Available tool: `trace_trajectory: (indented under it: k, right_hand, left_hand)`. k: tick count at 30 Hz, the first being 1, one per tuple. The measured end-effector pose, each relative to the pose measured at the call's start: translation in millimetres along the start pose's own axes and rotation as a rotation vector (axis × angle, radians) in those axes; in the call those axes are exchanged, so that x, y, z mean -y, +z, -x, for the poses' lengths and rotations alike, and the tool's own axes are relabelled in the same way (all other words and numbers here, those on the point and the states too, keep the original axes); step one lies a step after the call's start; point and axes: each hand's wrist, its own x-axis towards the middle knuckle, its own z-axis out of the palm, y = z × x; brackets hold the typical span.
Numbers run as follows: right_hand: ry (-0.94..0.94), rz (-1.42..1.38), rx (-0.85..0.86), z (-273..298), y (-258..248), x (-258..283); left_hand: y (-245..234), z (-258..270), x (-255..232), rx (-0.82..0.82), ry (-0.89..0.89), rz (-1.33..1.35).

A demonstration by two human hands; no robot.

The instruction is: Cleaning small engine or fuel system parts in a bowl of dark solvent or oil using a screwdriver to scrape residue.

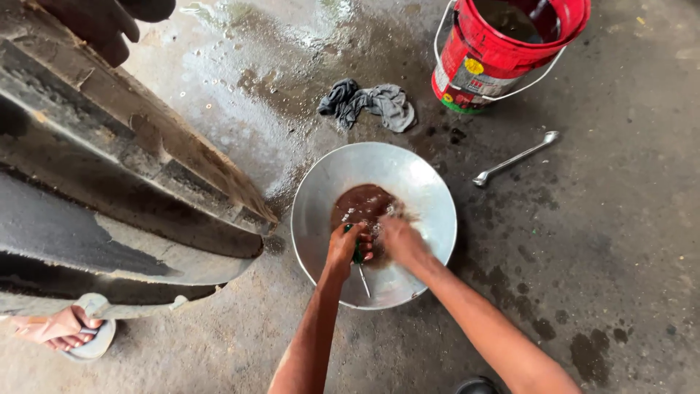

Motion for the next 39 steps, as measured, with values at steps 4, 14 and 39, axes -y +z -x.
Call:
trace_trajectory:
  k: [4, 14, 39]
  right_hand:
    - [-0.422, -0.003, -0.219, 4.8, 4.4, -6.7]
    - [-0.204, -0.109, 0.102, -20.7, 42.1, -36.6]
    - [0.083, -0.894, 0.314, -2.7, -31.6, -6.8]
  left_hand:
    - [7.2, 8.1, -7.5, -0.006, 0.021, 0.064]
    - [1.9, 6.3, -11.7, -0.011, 0.07, 0.098]
    - [11.1, 15.0, -12.5, -0.01, 0.071, 0.052]
